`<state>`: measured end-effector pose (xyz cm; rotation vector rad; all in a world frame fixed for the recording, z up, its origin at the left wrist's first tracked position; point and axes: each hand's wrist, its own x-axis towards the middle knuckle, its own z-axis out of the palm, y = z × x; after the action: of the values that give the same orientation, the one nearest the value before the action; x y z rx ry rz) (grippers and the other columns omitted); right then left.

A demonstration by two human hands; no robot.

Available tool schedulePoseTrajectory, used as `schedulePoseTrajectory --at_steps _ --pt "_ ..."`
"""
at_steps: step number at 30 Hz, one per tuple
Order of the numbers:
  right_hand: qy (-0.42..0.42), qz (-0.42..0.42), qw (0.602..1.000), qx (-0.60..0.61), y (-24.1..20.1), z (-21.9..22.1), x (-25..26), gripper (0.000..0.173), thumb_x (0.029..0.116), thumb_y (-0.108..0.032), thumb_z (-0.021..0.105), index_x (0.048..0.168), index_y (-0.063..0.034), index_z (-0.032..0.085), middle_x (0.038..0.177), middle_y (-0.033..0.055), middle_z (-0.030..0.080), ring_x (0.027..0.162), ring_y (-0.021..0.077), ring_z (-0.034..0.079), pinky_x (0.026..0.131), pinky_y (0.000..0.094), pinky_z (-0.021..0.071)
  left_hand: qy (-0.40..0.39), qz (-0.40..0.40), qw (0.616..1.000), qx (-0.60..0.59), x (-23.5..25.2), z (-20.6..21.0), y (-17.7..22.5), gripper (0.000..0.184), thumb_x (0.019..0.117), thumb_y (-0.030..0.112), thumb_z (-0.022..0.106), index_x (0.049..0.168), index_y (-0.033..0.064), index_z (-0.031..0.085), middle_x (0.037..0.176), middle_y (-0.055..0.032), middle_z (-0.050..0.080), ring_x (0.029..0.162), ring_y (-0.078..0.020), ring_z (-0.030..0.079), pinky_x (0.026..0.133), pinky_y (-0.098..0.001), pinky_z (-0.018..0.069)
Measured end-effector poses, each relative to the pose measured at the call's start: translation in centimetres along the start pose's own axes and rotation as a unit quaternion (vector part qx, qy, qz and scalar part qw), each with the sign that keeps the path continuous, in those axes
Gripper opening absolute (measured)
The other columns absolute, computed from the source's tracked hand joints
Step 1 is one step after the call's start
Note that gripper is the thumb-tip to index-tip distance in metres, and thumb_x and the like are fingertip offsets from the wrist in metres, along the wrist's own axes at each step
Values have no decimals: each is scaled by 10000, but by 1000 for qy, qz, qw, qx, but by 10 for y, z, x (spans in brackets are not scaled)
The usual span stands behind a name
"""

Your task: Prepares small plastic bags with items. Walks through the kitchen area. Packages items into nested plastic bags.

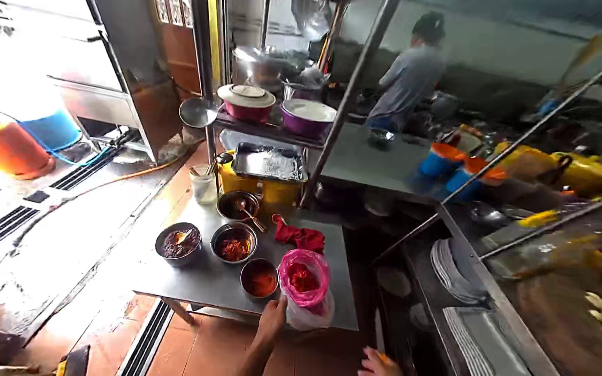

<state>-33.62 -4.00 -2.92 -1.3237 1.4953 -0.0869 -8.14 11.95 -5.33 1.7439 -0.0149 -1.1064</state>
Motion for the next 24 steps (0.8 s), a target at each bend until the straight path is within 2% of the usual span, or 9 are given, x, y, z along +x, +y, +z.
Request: schedulePoseTrajectory --at_steps 4,8,11,14,16,18,19,21,24 --pt "73 -97 992 -22 -58 73 54 480 1067 -356 559 1305 59 591 1096 250 699 873 334 691 726 490 552 77 -58 995 -8 38 36 -1 566 1049 435 535 1375 -28 525 1200 -273 653 1070 -395 670 924 -572 539" --pt "59 -242 958 -141 -114 110 82 730 888 -470 739 1424 -14 547 1301 215 641 1175 341 640 1003 545 519 93 -19 987 127 38 45 11 296 1040 249 515 1182 28 651 1029 -184 705 976 -332 693 886 -556 540" --pt "44 -262 935 -237 -152 102 88 361 964 -273 649 1207 -10 692 1010 198 724 947 356 705 851 572 549 127 44 959 248 5 29 41 248 1000 223 516 1053 48 685 881 -137 695 870 -301 690 809 -542 543" --pt "108 -423 889 -138 -159 61 98 290 872 -168 603 1039 22 743 712 114 677 602 244 650 570 478 544 219 155 913 306 -31 9 65 243 965 200 587 1047 14 719 907 -145 718 829 -301 713 764 -544 579" --pt "97 -459 874 -125 -162 38 101 292 864 -238 587 993 -33 751 656 32 649 535 139 611 499 372 518 249 185 907 284 -21 8 84 389 981 321 612 1201 3 661 1070 -152 706 907 -271 711 803 -492 597" --pt "57 -459 876 -133 -165 28 100 267 872 -265 599 931 -50 744 613 13 616 503 122 579 472 353 496 185 96 935 289 8 18 110 712 941 477 668 1462 28 486 1354 -194 603 1182 -323 640 1004 -524 531" --pt "41 -453 881 -129 -170 27 98 253 869 -266 601 904 -56 738 598 6 604 491 114 573 461 346 490 149 44 937 313 25 23 121 743 921 459 695 1489 41 458 1383 -214 581 1240 -358 607 1045 -553 497" --pt "23 -443 891 -101 -189 19 92 219 864 -255 601 868 -71 720 586 -21 595 474 66 572 438 297 500 119 1 928 353 39 29 145 453 943 255 666 1329 26 603 1236 -225 668 1182 -378 642 1020 -582 495" --pt "-33 -449 892 -25 -220 -10 93 197 882 -202 616 933 -51 732 670 -29 660 530 39 620 471 258 543 137 84 921 353 3 11 185 215 896 102 655 1092 52 728 1018 -124 717 962 -270 696 888 -521 564"
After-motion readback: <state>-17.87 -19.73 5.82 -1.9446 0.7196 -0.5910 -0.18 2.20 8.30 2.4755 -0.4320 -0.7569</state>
